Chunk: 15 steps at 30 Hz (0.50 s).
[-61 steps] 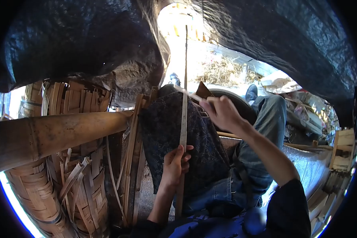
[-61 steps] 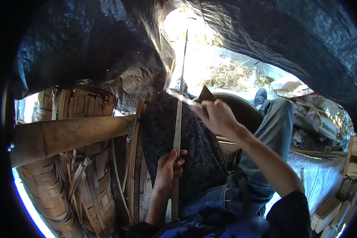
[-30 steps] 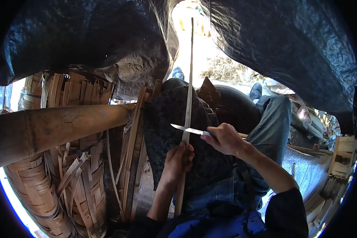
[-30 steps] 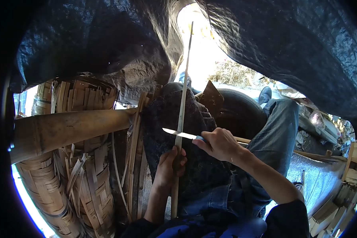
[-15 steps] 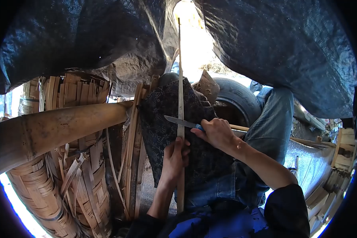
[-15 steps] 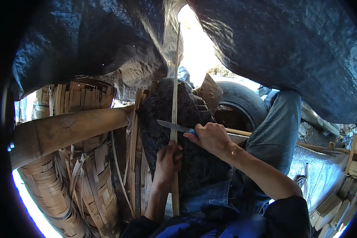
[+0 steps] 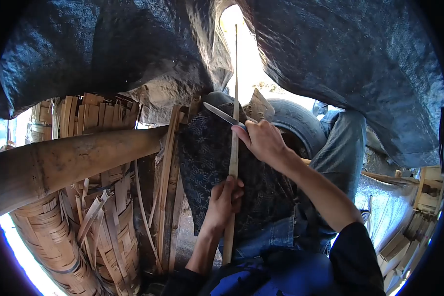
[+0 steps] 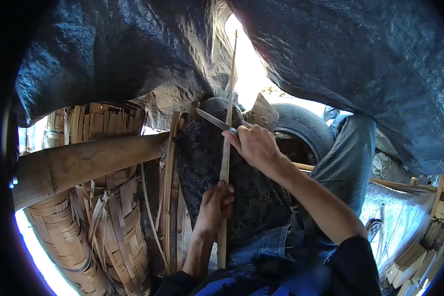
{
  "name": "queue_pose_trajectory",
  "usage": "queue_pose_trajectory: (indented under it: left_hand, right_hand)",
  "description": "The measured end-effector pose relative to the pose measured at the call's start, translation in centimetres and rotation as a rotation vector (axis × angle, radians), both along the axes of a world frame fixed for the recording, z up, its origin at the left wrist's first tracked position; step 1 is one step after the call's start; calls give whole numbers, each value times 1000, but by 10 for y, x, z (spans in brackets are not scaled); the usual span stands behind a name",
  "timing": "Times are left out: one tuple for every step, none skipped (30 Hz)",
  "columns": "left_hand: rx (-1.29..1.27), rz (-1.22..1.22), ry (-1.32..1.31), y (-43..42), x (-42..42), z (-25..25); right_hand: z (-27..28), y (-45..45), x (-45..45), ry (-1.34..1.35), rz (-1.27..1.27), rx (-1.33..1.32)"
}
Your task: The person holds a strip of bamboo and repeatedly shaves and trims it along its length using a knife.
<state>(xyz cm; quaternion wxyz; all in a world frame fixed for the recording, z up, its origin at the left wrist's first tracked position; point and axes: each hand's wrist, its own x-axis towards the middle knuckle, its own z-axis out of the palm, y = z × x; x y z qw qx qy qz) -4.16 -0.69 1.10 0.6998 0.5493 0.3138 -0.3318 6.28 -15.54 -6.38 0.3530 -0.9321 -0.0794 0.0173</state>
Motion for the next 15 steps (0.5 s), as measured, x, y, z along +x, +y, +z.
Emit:
queue_pose_trajectory:
  left_hand:
    - [-1,-4,4,1,0,1]
    - [-18,-1,11,2,2,1]
    - [-34,9,16,3,5,2]
    - [-44,28,21,4,6,3]
    - [-42,42,16,6,7,3]
    - [-51,55,21,7,7,2]
    - [-64,67,26,8,7,0]
    - [-71,79,23,9,7,-2]
    - [-127,95,36,11,7,-4]
    - [-180,109,50,13,6,-6]
    - [-182,113,52,16,5,-8]
    - [-255,110,54,19,6,-9]
    - [-326,105,59,20,6,-11]
    - [-321,102,62,21,5,-12]
    - [-323,110,61,22,5,-13]
  right_hand:
    - [-7,-1,8,66,47,73]
    - [-10,-4,18,128,96,137]
    - [10,-10,27,291,78,184]
    - [17,-14,26,290,91,179]
    - [21,-20,20,200,131,206]
    - [25,-26,12,112,171,234]
    - [34,-31,2,297,197,259]
    - [34,-37,-10,297,209,250]
    - [33,-42,-21,256,252,244]
    - [31,-46,-29,216,294,240]
    - [28,-48,-36,218,298,238]
    - [24,-49,-41,219,340,197]
    - [22,-49,-45,221,382,158]
    - [21,-47,-47,222,378,164]
    - [20,-44,-48,170,365,91]
